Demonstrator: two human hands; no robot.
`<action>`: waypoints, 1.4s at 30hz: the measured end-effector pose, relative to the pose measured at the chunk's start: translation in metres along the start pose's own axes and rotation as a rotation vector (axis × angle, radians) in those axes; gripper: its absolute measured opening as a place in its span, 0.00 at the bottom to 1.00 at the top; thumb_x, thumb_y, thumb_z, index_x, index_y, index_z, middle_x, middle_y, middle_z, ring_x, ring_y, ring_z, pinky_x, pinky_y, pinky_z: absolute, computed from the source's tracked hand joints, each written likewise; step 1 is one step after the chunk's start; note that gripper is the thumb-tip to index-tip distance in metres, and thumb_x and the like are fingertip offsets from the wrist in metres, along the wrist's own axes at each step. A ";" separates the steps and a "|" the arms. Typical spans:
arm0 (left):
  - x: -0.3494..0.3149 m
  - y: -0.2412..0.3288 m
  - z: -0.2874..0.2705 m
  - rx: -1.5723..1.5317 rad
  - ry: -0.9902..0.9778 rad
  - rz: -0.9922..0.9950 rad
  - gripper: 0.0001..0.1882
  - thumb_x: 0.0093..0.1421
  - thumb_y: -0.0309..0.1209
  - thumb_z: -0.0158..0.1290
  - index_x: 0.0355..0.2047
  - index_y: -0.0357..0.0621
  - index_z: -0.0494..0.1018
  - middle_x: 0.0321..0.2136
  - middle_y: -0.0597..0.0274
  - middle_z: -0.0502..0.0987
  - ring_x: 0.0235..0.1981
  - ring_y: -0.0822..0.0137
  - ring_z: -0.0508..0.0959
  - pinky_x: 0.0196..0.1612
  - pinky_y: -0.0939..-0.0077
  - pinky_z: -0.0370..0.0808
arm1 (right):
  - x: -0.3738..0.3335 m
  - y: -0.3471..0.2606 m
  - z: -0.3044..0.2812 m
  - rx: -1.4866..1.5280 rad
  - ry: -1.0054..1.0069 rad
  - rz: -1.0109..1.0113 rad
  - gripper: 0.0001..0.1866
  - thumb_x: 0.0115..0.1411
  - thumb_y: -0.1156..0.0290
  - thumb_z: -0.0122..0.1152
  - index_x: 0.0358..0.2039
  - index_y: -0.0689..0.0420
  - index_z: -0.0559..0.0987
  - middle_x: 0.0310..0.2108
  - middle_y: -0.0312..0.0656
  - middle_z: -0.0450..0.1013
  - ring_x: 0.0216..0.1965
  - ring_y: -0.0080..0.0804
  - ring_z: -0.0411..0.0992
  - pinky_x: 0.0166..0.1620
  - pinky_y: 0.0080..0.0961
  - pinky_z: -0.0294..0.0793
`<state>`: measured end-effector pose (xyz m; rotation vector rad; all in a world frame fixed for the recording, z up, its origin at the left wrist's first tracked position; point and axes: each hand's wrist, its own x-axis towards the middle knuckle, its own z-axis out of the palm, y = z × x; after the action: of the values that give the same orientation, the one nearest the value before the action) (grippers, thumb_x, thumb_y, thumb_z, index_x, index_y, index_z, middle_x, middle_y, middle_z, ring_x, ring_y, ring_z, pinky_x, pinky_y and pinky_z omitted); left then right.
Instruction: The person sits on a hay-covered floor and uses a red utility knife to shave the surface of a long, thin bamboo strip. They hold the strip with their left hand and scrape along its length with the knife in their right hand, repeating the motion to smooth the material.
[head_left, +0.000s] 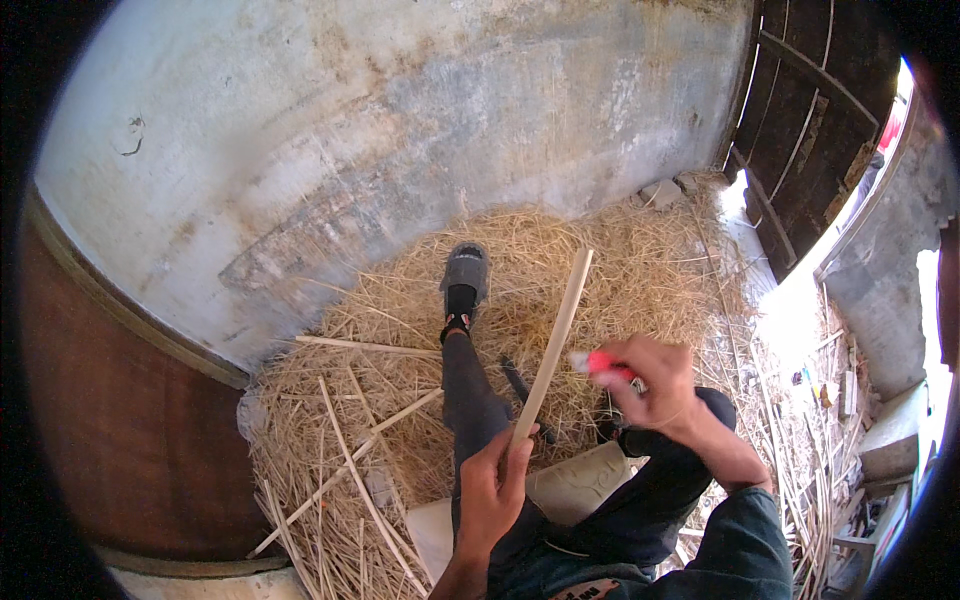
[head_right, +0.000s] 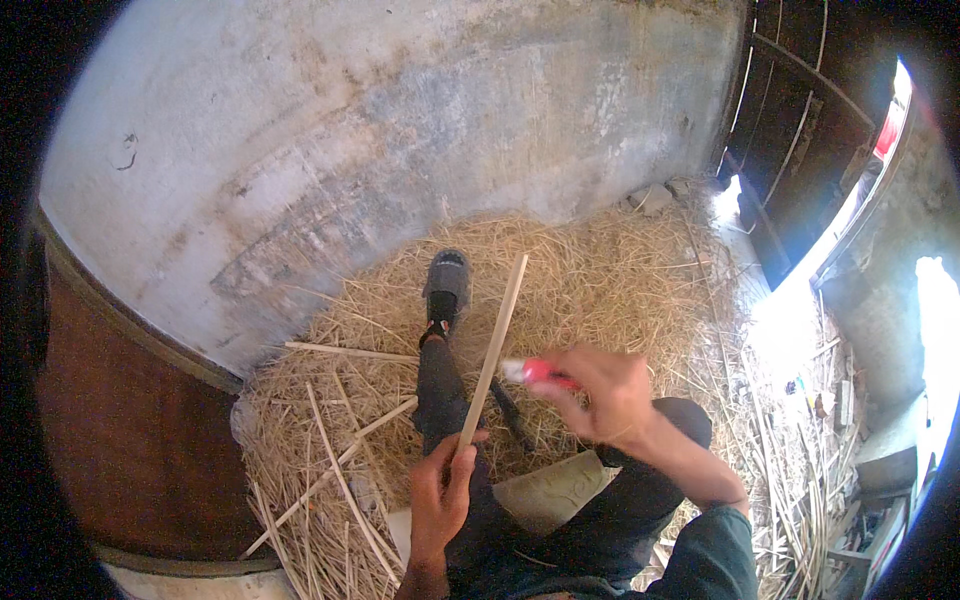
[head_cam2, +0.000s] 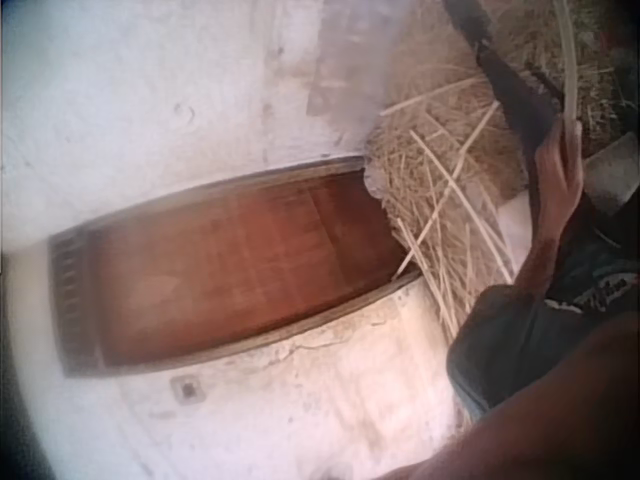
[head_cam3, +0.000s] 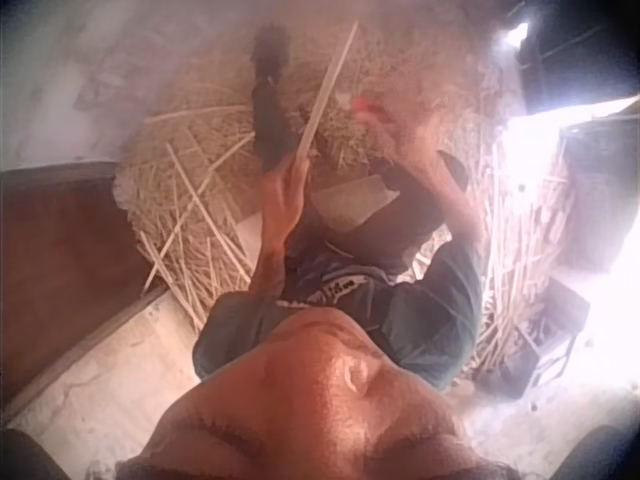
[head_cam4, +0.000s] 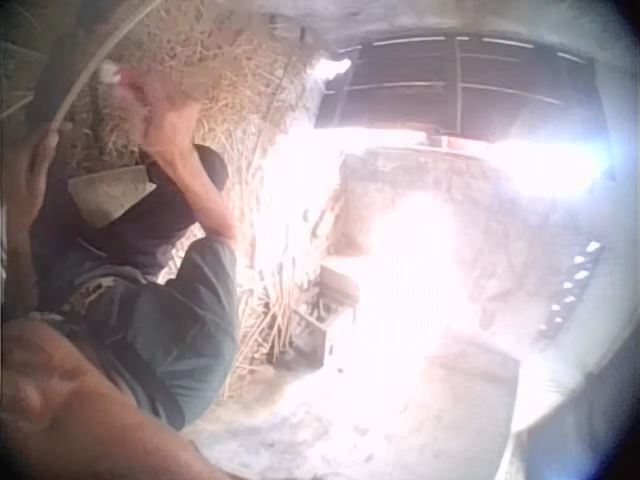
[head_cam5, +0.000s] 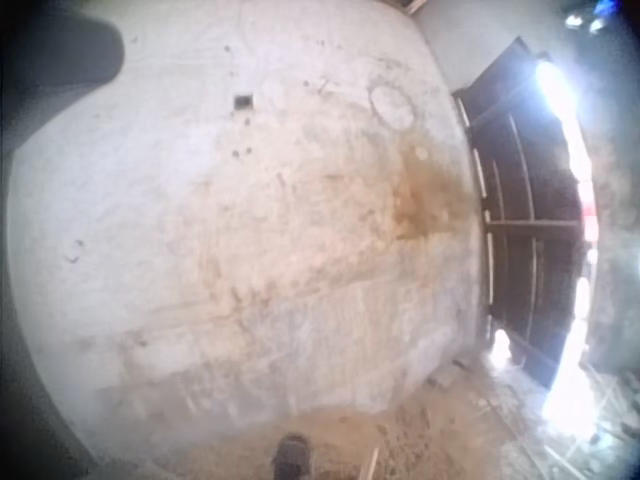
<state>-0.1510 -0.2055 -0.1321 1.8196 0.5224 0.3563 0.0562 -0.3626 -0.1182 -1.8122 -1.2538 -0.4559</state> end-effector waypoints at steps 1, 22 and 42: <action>0.002 0.002 0.002 0.000 0.012 0.015 0.19 0.76 0.40 0.50 0.52 0.40 0.81 0.18 0.75 0.66 0.20 0.81 0.60 0.23 0.76 0.55 | -0.005 -0.007 0.004 -0.006 -0.058 -0.009 0.11 0.59 0.64 0.74 0.41 0.52 0.85 0.26 0.37 0.77 0.22 0.36 0.77 0.24 0.32 0.75; -0.034 -0.013 -0.005 0.051 -0.125 -0.098 0.18 0.75 0.40 0.51 0.51 0.41 0.82 0.16 0.73 0.67 0.17 0.82 0.60 0.21 0.76 0.55 | 0.037 0.046 -0.039 -0.246 0.229 0.276 0.09 0.63 0.68 0.70 0.42 0.58 0.85 0.28 0.44 0.81 0.26 0.33 0.81 0.30 0.28 0.79; 0.005 -0.005 0.011 0.102 0.086 0.190 0.14 0.73 0.36 0.56 0.47 0.35 0.78 0.19 0.59 0.70 0.19 0.75 0.66 0.23 0.72 0.65 | -0.022 -0.030 0.024 -0.084 -0.164 0.001 0.13 0.59 0.58 0.74 0.43 0.47 0.85 0.25 0.33 0.74 0.21 0.33 0.77 0.22 0.32 0.76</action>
<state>-0.1421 -0.2102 -0.1401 1.9652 0.4343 0.5473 0.0157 -0.3520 -0.1340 -1.9534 -1.3621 -0.3703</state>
